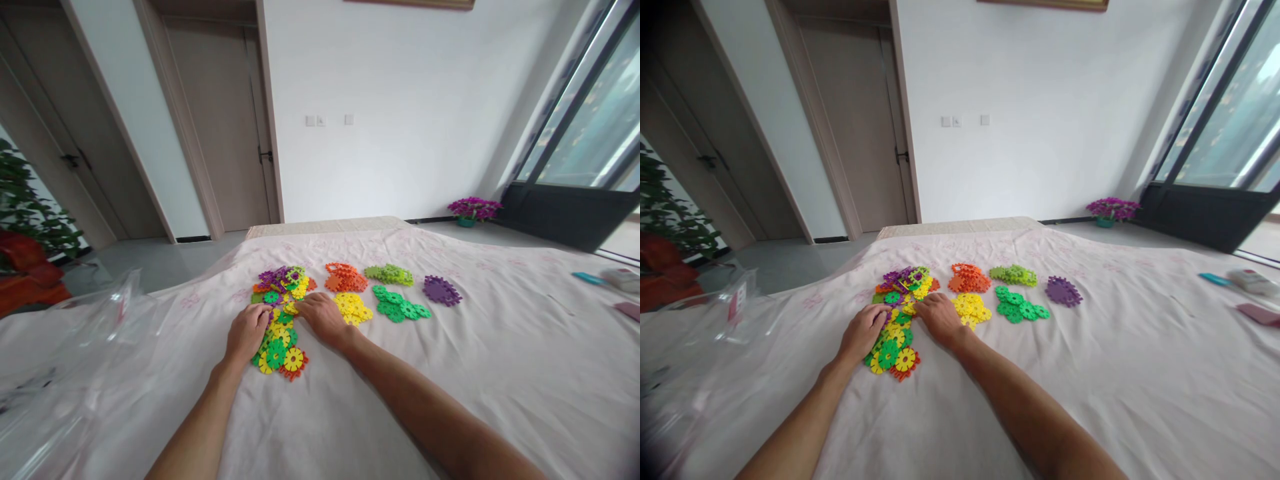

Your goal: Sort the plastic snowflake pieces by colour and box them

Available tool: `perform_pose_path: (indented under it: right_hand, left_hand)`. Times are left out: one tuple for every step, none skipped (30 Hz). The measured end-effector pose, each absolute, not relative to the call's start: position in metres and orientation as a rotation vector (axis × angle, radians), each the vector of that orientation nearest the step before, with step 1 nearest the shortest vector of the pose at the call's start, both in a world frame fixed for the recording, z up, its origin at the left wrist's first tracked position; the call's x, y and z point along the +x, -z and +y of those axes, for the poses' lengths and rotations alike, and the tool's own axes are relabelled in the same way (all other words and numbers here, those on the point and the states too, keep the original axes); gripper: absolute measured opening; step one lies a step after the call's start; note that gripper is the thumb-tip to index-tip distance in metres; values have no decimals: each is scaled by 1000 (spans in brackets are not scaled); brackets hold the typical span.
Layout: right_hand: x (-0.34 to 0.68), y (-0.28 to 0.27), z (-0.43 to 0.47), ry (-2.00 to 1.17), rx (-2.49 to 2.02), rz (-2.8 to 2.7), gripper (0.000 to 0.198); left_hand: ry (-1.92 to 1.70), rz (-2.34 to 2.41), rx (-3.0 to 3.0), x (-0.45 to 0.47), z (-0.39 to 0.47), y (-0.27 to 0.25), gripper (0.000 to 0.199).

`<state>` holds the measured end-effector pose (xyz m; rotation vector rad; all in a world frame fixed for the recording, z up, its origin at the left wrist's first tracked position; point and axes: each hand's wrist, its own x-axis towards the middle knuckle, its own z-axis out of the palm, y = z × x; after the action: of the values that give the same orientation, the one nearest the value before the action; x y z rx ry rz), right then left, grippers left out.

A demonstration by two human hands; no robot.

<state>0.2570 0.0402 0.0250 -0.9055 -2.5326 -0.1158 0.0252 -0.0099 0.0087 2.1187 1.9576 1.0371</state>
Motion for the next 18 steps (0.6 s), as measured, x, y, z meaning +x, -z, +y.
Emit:
perform_pose_path:
  right_hand:
    - [257,-25,39,126,-908,-2526,19]
    - [257,-25,38,135,-915,-2515,20]
    - [257,-25,37,142,-926,-2499,21]
    - [258,-25,36,142,-941,-2476,24]
    - [259,-26,36,134,-960,-2445,25]
    - [260,-27,36,117,-982,-2406,27]
    - [263,-29,36,94,-1010,-2356,27]
    - [266,-31,37,69,-1045,-2298,27]
    - [271,-34,39,44,-1084,-2233,26]
    - [276,-38,41,22,-1125,-2166,25]
    - [283,-41,44,0,-1168,-2107,24]
    - [290,-45,47,-20,-1213,-2060,23]
    - [297,-48,49,-39,-1260,-2027,21]
    - [305,-51,52,-59,-1310,-2005,20]
    - [312,-54,54,-79,-1364,-1988,20]
    - [319,-55,57,-98,-1421,-1971,19]
    - [325,-56,58,-116,-1474,-1957,19]
    - [331,-55,59,-132,-1517,-1946,19]
  left_hand:
    - [-1036,1959,2120,25,-10,-8,34]
    - [-1035,1960,2121,25,-10,-8,34]
    - [-1032,1960,2121,25,-10,-8,34]
    - [-1030,1961,2120,25,-10,-8,34]
    - [-1027,1963,2118,25,-10,-8,35]
    - [-1025,1964,2115,25,-10,-8,35]
    - [-1023,1963,2113,25,-10,-8,35]
    - [-1022,1962,2109,25,-10,-8,34]
    - [-1022,1960,2106,25,-10,-8,34]
    - [-1025,1957,2102,24,-10,-8,34]
    - [-1028,1951,2101,24,-10,-8,34]
    - [-1033,1946,2098,24,-9,-8,35]
    - [-1038,1942,2095,24,-9,-8,35]
    - [-1043,1939,2089,24,-9,-7,35]
    - [-1045,1937,2084,23,-9,-7,35]
    - [-1047,1936,2079,23,-9,-7,35]
    - [-1047,1934,2075,23,-9,-7,35]
    - [-1047,1931,2074,23,-9,-7,35]
